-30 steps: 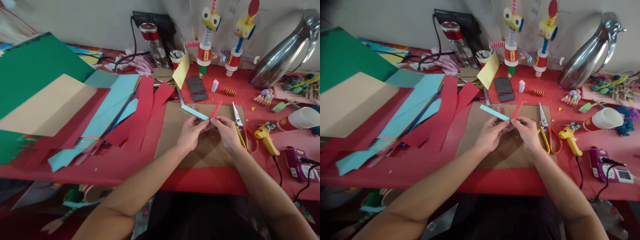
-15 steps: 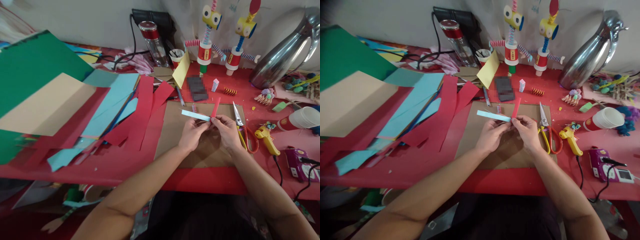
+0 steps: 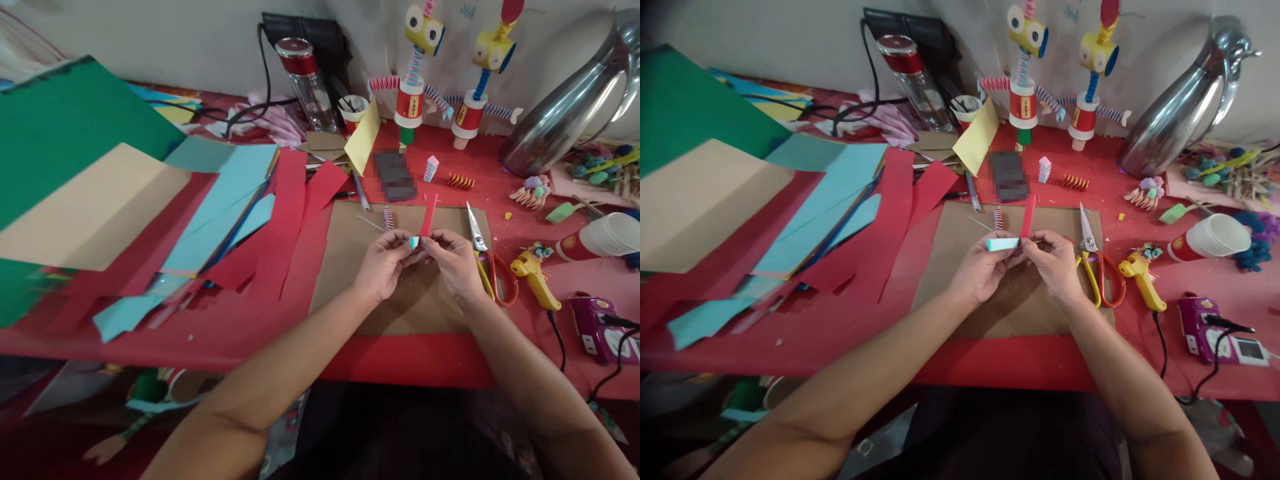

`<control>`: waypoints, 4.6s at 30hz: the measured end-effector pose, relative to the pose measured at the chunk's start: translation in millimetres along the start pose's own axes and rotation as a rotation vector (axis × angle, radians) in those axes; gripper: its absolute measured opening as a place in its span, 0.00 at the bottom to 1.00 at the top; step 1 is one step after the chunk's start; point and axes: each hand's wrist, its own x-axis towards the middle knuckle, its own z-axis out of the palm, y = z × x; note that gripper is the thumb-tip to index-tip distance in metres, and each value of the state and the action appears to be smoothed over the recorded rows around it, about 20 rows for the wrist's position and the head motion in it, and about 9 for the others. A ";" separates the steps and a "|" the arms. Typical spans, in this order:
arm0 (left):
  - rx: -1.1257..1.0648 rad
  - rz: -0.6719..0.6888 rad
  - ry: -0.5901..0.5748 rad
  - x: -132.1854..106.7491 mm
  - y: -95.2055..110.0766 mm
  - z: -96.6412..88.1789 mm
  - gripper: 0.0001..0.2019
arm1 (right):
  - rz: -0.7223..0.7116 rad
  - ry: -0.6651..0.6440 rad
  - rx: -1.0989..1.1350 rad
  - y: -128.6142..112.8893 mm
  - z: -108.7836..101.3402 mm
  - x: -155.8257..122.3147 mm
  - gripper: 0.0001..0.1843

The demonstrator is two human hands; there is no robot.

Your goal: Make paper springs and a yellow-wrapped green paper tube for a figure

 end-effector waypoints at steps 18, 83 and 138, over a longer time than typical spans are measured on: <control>0.046 0.003 -0.098 -0.3 4.3 -0.1 0.17 | 0.110 -0.067 0.060 -9.9 -6.1 1.8 0.18; 0.205 0.112 -0.048 5.1 5.8 -2.4 0.12 | 0.053 0.002 0.215 4.3 2.4 -4.2 0.16; 0.096 -0.209 -0.136 -16.1 28.5 -12.9 0.37 | -0.044 0.259 -1.101 20.0 122.6 201.5 0.25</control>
